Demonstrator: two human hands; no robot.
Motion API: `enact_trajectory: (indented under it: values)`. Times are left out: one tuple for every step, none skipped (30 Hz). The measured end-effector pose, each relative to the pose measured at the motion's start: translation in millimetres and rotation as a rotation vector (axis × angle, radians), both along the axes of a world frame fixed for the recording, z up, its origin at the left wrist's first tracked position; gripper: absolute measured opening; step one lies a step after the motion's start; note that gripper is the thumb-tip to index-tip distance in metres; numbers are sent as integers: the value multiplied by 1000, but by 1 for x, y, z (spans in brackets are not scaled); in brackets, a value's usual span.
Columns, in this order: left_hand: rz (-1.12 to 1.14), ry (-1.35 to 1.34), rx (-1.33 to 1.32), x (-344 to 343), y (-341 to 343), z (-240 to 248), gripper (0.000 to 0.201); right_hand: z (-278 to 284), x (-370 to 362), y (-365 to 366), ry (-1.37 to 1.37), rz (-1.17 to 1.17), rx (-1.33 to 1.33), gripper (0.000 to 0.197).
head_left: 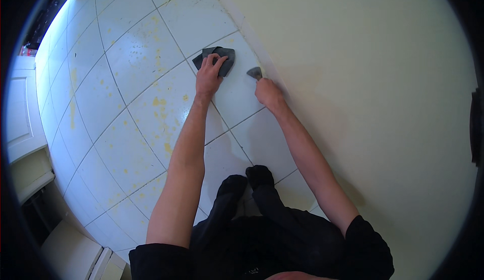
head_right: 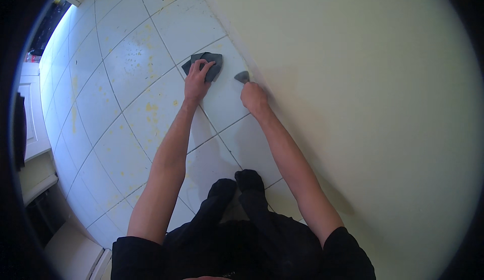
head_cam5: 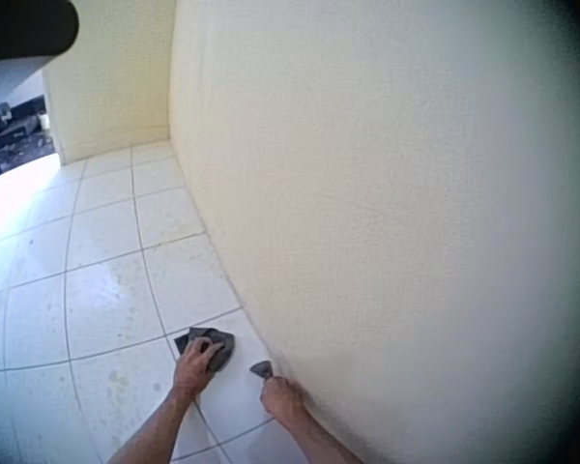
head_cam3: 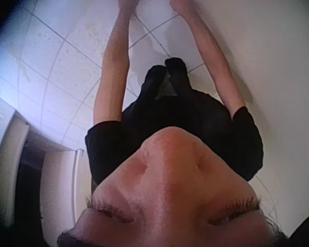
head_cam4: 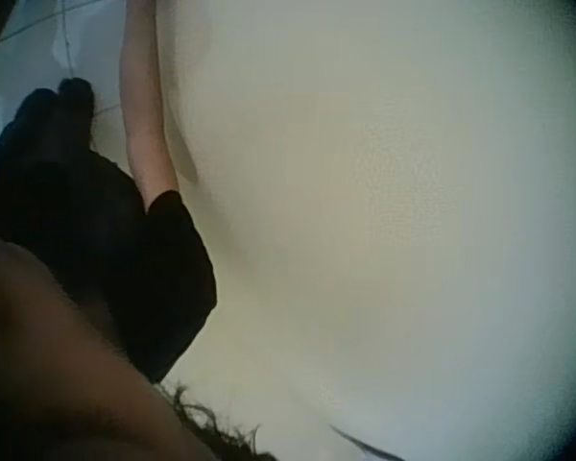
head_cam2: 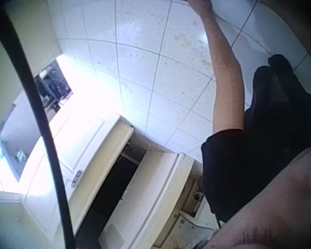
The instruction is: The person wipes the tiled floor with a cloth and scrapes the grout between floor tiles using a scraper.
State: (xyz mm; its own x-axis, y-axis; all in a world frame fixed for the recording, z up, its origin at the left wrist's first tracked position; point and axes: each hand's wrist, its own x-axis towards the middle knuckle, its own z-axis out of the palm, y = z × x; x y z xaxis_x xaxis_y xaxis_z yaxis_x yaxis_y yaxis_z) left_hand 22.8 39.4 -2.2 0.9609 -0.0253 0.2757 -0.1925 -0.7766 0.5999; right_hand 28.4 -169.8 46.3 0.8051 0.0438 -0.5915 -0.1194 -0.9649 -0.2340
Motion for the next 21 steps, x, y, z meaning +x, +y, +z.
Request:
enact_trajectory:
  values:
    - [-2,-18,-6,0,-1,1,66,-5,1,-4,-1,1,1,29]
    - [1,-12,-5,0,1,-1,66,-1,-1,-3,62,42,-35,28]
    - [2,-23,6,1,3,-2,66,3,-3,-2,125,84,-71,28]
    - [3,-34,17,0,5,-4,66,-2,-5,0,131,87,-70,28]
    - [0,-37,14,1,2,-3,66,-5,-4,0,30,58,-20,28]
    - [-2,-40,7,2,-2,-2,66,-7,-4,-1,-71,29,29,28]
    - [-5,-44,1,4,-5,-1,66,-8,-2,-6,-74,25,26,28]
    - [1,-39,13,1,2,-2,66,5,-1,3,19,68,-24,28]
    - [4,-32,14,0,3,-3,67,13,-1,5,110,105,-84,28]
    - [7,-26,16,-1,4,-3,67,11,-1,7,112,106,-83,28]
    - [4,-29,13,0,2,-2,67,10,1,9,77,107,-55,29]
    - [6,-37,9,0,1,-1,67,9,2,9,42,109,-27,29]
    - [9,-45,6,1,-1,0,67,10,2,6,39,106,-30,29]
    - [11,-44,7,0,-1,1,67,13,-1,4,73,127,-81,29]
    - [6,-35,5,0,-2,1,66,16,-2,4,106,147,-133,28]
    - [1,-26,3,0,-2,2,66,18,1,6,107,149,-132,28]
    - [-1,-25,3,-1,-1,0,66,20,4,10,97,170,-111,28]
    - [2,-35,9,0,2,-1,66,22,5,12,86,191,-89,29]
    - [5,-46,15,-1,4,-2,66,20,2,12,86,189,-89,29]
    - [6,-47,14,0,2,-2,66,18,-1,10,79,164,-91,28]
    - [3,-42,12,1,0,-2,66,15,-2,9,72,139,-92,28]
